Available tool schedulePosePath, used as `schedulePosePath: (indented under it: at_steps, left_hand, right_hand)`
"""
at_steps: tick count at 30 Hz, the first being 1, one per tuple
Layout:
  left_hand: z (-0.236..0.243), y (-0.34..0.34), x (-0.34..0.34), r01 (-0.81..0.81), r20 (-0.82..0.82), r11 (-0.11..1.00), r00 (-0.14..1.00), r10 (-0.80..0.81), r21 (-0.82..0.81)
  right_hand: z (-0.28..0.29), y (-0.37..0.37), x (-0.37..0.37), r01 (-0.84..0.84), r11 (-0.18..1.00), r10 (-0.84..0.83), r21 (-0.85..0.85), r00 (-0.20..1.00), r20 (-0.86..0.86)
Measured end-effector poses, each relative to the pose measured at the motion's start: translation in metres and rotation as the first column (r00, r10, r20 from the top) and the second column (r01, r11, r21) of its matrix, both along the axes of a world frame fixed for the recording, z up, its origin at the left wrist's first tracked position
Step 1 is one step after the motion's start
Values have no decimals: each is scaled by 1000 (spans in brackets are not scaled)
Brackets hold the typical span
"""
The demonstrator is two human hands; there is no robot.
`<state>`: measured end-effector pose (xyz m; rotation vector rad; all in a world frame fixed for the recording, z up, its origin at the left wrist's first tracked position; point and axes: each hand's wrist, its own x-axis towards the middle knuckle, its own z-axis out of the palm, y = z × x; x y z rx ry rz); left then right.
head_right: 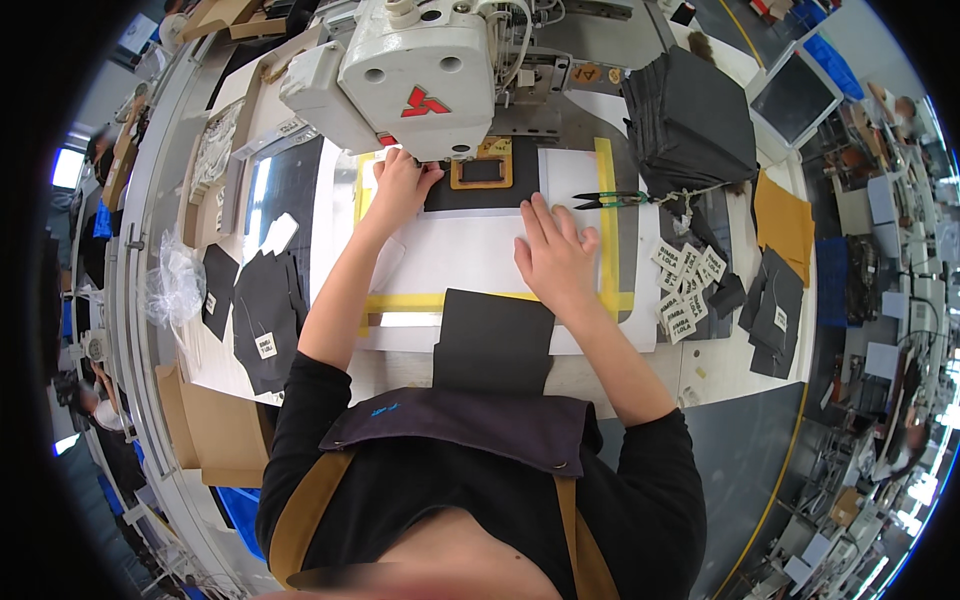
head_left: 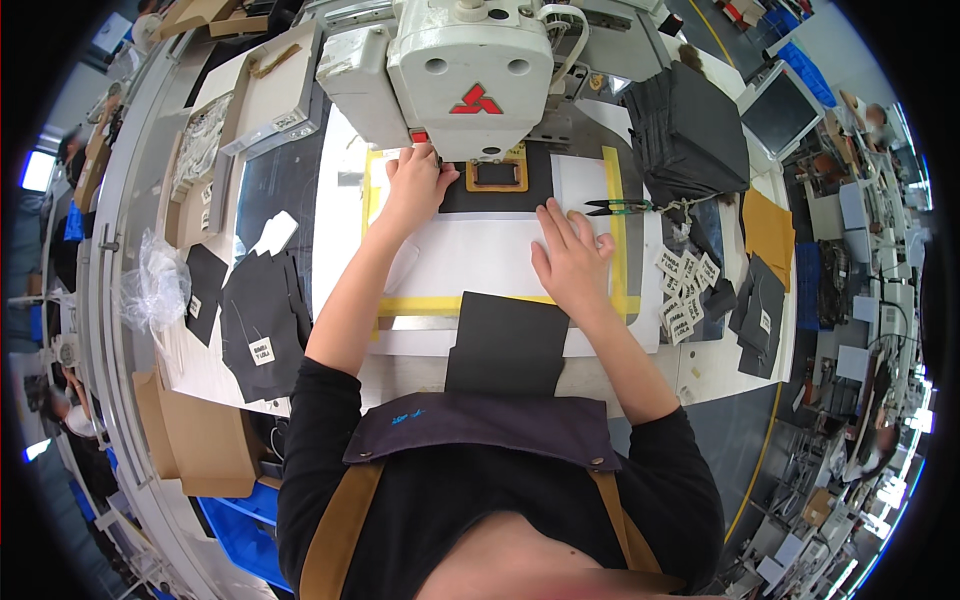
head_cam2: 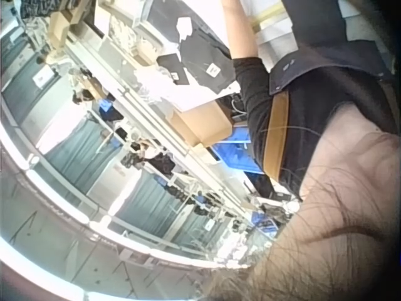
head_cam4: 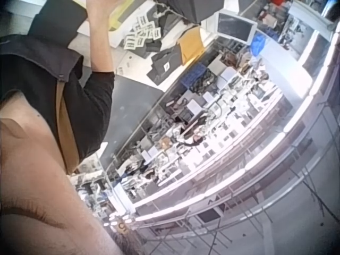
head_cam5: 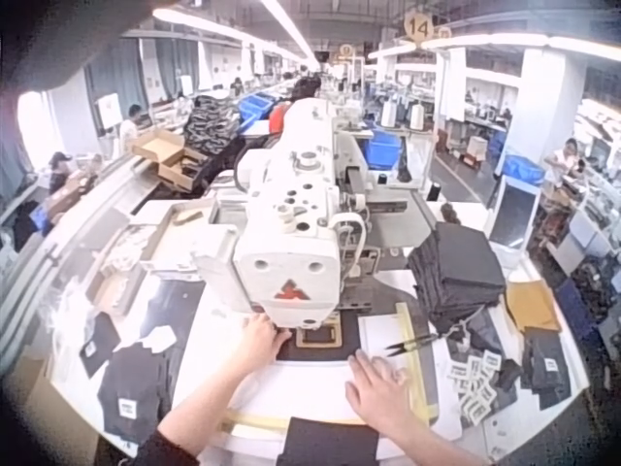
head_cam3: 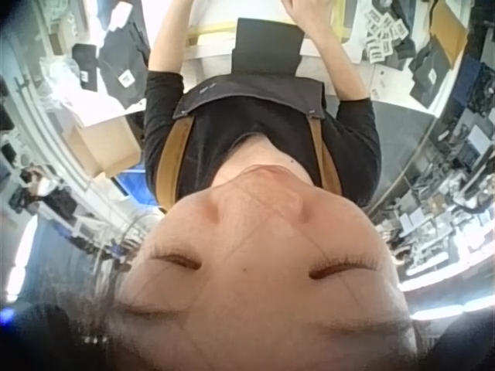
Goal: Sewing small leather labels onto leather squares using an industrial sewing machine.
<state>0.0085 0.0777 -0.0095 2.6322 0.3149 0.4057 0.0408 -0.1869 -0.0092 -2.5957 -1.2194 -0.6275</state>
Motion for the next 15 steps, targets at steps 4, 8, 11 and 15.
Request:
schedulePosePath:
  at_steps: [4,8,11,15]
  left_hand:
    - [5,4,0,-29,-91,963,996,5,-269]
    - [3,7,-3,-34,4,788,999,47,-614]
    - [-1,37,-6,-145,22,763,979,204,-630]
    - [-3,48,-21,-297,201,806,871,448,-512]
  right_hand:
    - [-2,0,0,4,1000,-4,1,1000,29]
    - [-2,0,-2,0,1000,0,6,1000,18]
    - [-2,-1,-2,0,1000,0,9,1000,3]
    - [-2,-2,-3,20,1000,-21,4,1000,4]
